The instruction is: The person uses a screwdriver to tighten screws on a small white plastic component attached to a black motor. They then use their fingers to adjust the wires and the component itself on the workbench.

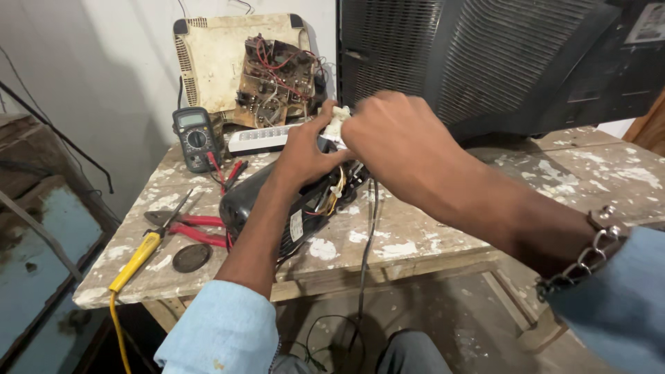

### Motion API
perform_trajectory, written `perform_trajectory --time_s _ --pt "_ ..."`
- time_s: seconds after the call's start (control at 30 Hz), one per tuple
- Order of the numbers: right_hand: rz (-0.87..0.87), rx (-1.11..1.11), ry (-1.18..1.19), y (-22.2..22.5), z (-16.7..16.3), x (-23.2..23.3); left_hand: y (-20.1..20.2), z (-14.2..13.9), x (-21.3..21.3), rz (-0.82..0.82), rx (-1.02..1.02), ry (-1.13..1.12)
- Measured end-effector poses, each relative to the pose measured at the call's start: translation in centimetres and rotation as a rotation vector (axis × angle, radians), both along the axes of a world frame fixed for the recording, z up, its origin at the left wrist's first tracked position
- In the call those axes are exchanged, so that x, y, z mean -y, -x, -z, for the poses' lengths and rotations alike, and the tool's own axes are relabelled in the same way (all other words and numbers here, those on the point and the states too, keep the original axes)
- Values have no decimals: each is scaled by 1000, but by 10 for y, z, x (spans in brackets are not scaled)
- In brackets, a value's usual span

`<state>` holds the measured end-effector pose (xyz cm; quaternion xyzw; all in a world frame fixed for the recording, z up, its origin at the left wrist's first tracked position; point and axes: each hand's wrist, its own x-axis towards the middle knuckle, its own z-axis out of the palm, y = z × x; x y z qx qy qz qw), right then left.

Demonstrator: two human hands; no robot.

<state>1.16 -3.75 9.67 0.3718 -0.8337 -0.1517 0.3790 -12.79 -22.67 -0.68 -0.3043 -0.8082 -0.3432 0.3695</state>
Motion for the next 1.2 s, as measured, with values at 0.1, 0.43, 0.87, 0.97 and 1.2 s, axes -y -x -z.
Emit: perform_trajectory --time_s 0.1,0.43,0.87,0.97,1.2 --pt "-126 -34 40 -1 -2 4 2 1 -1 23 -30 20" --pt "-96 176 294 -1 3 11 4 2 5 6 -41 34" --pt "-221 580 820 21 15 -7 4 3 6 6 -6 -6" --pt "-392 444 416 16 5 -2 5 3 5 12 -26 9" --pt "-175 178 284 -7 4 16 -2 4 4 43 -45 -36"
